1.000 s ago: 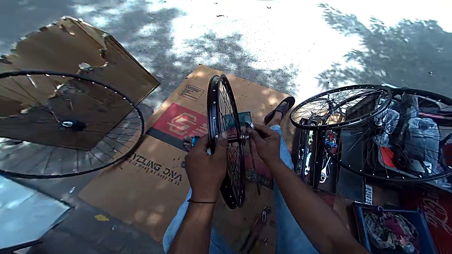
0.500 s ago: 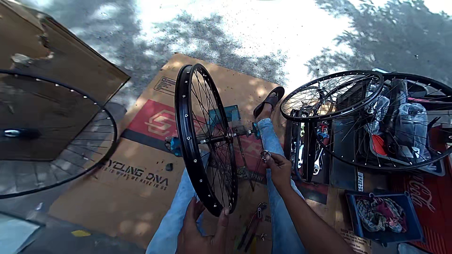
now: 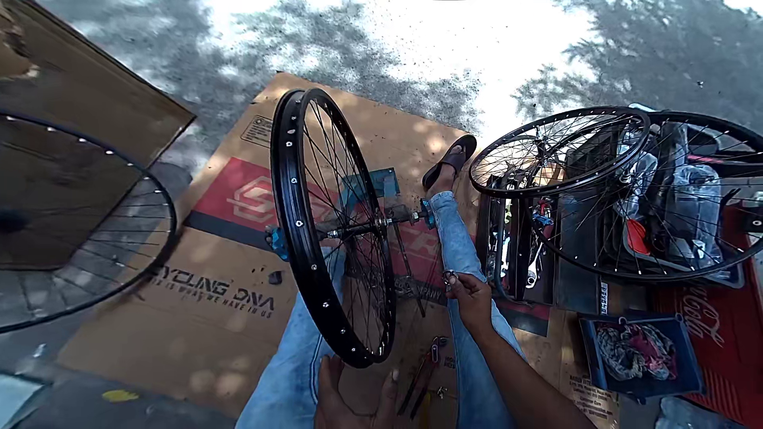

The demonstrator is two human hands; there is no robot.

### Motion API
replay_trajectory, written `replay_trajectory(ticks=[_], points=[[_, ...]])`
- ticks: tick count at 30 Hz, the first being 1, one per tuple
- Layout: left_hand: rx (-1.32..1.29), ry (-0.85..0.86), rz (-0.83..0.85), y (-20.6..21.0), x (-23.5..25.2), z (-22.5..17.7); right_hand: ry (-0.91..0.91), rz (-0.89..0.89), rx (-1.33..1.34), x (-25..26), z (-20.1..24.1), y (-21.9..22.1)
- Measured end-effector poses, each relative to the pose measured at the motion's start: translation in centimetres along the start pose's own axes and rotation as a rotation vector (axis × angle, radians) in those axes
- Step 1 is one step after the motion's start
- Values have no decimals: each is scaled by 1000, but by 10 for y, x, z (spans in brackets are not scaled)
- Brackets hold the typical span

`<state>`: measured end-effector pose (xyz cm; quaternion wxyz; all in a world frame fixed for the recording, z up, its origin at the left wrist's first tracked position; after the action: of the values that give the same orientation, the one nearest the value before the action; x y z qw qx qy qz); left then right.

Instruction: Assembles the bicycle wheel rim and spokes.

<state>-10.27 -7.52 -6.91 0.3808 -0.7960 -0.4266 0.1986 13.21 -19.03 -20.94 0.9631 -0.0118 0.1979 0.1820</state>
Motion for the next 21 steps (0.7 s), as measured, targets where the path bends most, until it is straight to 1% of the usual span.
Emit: replay_trajectory(ticks=[2, 4, 6, 8, 9, 10, 11, 13, 14, 16, 17, 18, 19, 21], points=[[36, 37, -64, -6, 12, -11, -2, -4, 5, 1, -2, 2], [154, 52, -45, 2, 13, -8, 9, -4, 0, 0, -2, 4], [235, -5, 94, 23, 3, 9, 14, -1, -16, 0, -2, 3], [306, -163, 360, 44, -11, 35, 9, 0, -20, 2, -3, 2], [294, -251, 469, 51, -17, 46, 9, -1, -18, 2, -5, 0], [255, -293, 481, 52, -21, 50, 7, -2, -16, 3, -7, -1], [180, -268, 388, 47, -20, 46, 5, -5, -16, 4, -8, -2], [-18, -81, 102, 30, -10, 27, 13, -17, -27, 5, -10, -2], [-68, 5, 2, 23, -3, 16, 22, -20, -37, 5, -11, -1], [2, 114, -87, 16, 9, 1, 37, -20, -49, 6, -12, 0], [84, 137, -93, 18, 12, -1, 43, -18, -52, 6, -12, 1], [139, 122, -60, 24, 11, 4, 44, -17, -55, 6, -12, 1], [165, 77, 4, 33, 7, 12, 43, -15, -55, 6, -12, 0], [172, -98, 213, 50, -4, 33, 33, -12, -38, 7, -12, -1]])
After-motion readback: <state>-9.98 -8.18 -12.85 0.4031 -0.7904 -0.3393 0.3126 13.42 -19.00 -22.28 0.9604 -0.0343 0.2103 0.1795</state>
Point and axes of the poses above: each hand's wrist, its own x-axis towards the middle knuckle, its own y-axis out of the palm, z = x × y, the point moved 6 cm from there along x, towards the middle knuckle, and after that the axes turned 7 degrees about y, right-handed, at the moved point
